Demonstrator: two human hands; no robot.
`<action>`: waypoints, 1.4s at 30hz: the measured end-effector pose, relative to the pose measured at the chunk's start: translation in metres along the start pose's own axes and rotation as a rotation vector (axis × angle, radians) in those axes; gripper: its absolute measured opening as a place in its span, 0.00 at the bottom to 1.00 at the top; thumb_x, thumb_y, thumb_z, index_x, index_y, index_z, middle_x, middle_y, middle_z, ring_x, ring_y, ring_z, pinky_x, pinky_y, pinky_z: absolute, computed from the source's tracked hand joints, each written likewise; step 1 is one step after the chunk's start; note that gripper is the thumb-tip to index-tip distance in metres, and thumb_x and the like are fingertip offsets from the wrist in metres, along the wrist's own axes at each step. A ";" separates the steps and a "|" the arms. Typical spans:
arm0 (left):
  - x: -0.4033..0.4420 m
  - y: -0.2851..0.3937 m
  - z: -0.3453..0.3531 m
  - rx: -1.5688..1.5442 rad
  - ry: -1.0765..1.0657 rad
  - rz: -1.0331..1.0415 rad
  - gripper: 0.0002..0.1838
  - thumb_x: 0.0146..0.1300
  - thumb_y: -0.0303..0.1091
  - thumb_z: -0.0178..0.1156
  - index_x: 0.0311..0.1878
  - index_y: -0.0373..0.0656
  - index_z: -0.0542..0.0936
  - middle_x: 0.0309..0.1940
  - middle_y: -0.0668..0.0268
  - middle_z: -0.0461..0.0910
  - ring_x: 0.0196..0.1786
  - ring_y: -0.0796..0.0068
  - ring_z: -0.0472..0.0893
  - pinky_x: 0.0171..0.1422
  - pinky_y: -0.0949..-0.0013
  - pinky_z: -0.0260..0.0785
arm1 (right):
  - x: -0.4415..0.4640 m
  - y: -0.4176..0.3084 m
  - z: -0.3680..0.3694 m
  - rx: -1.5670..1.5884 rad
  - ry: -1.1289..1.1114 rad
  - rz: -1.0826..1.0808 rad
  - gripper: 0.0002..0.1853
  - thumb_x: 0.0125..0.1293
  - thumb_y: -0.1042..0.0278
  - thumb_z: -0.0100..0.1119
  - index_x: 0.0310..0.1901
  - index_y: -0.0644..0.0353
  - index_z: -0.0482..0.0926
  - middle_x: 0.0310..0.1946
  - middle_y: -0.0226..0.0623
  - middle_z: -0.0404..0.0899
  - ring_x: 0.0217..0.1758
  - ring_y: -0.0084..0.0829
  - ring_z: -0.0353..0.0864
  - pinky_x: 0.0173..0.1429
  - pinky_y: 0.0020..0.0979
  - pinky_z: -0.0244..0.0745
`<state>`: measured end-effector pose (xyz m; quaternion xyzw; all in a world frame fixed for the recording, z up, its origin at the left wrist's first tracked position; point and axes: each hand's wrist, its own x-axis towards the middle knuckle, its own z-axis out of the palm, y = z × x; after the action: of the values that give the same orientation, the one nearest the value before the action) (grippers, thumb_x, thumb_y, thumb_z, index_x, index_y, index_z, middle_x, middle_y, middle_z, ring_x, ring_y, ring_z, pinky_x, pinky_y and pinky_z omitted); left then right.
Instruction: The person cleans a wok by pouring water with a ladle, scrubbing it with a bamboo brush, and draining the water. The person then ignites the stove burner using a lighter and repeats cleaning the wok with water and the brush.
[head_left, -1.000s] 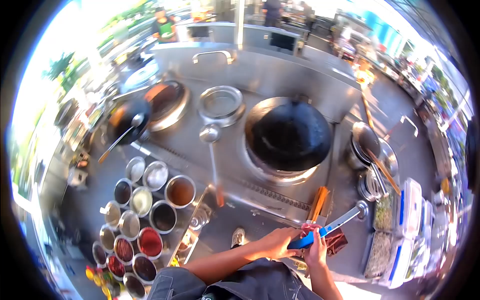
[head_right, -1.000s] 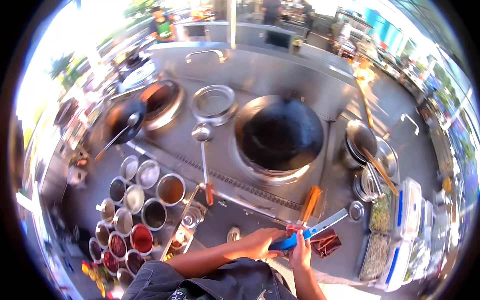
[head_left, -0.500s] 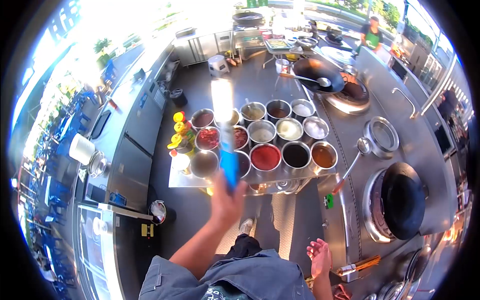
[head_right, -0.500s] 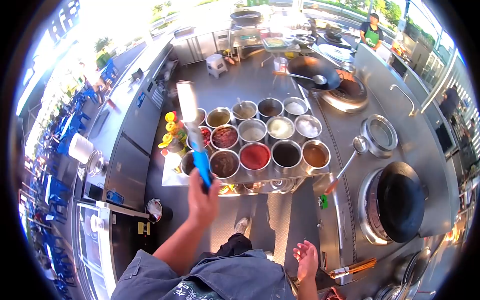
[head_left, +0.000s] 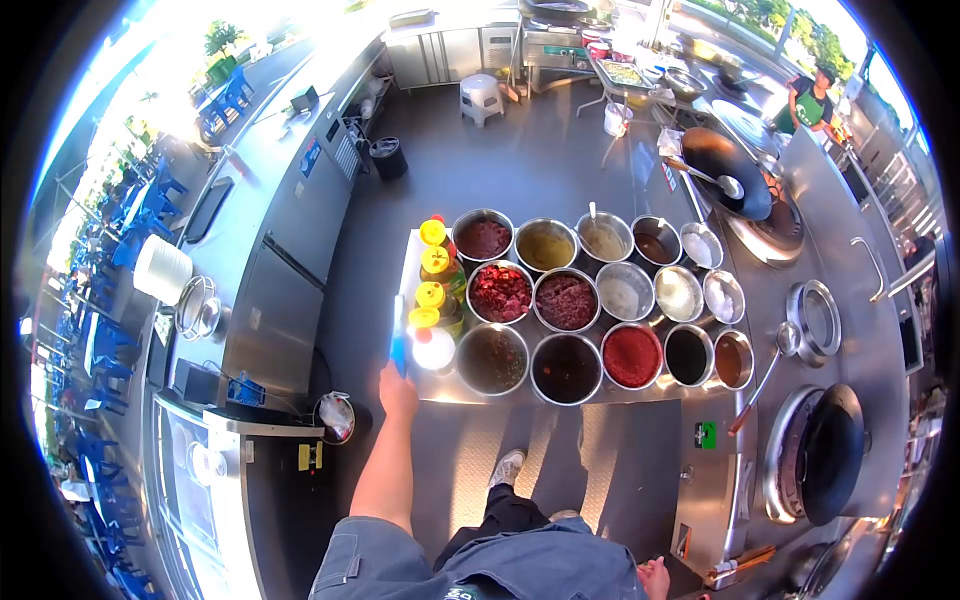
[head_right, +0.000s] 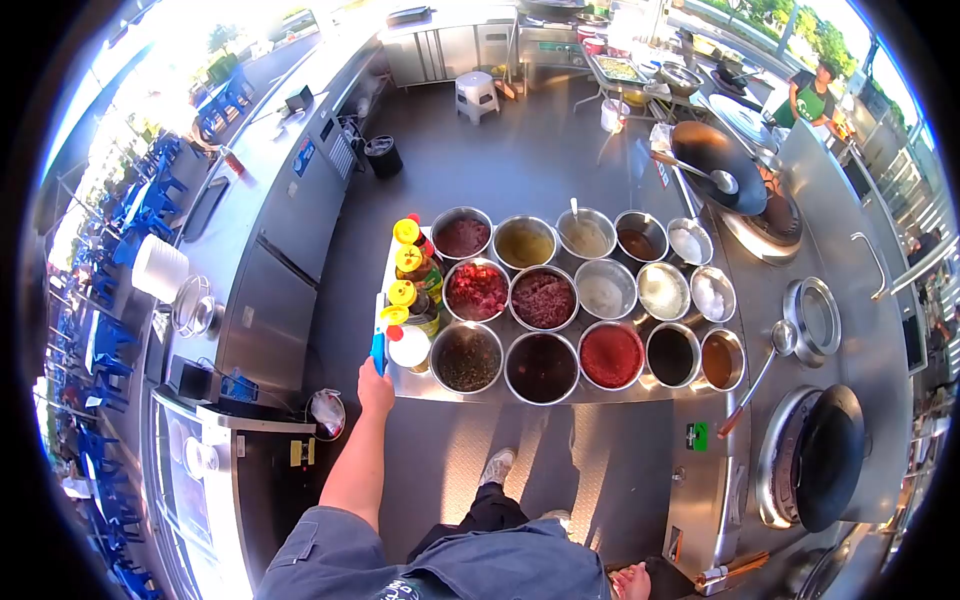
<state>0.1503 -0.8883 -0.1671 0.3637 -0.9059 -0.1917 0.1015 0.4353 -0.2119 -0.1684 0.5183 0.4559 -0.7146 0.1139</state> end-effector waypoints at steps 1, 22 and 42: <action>0.010 -0.006 0.012 0.021 0.002 0.038 0.28 0.59 0.34 0.63 0.62 0.39 0.68 0.52 0.49 0.75 0.54 0.47 0.76 0.58 0.52 0.68 | -0.002 0.000 0.001 0.004 0.010 0.000 0.14 0.70 0.53 0.58 0.42 0.57 0.77 0.28 0.34 0.76 0.39 0.35 0.79 0.41 0.42 0.77; -0.114 0.017 0.077 0.545 -1.195 0.491 0.11 0.63 0.33 0.52 0.31 0.34 0.76 0.29 0.50 0.81 0.37 0.49 0.83 0.42 0.51 0.74 | -0.002 0.002 -0.020 -0.028 0.776 -0.257 0.24 0.66 0.64 0.63 0.58 0.63 0.66 0.33 0.35 0.77 0.26 0.22 0.77 0.28 0.25 0.72; -0.374 0.520 0.185 -0.273 -1.643 0.081 0.16 0.70 0.36 0.53 0.55 0.37 0.72 0.37 0.59 0.80 0.32 0.70 0.82 0.35 0.67 0.77 | 0.140 -0.076 -0.197 0.090 0.957 -0.359 0.29 0.58 0.62 0.61 0.60 0.62 0.66 0.40 0.41 0.77 0.33 0.31 0.79 0.33 0.34 0.79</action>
<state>0.0356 -0.2324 -0.1326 0.0595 -0.6729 -0.5004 -0.5416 0.4507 0.0257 -0.2555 0.7055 0.5075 -0.4244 -0.2544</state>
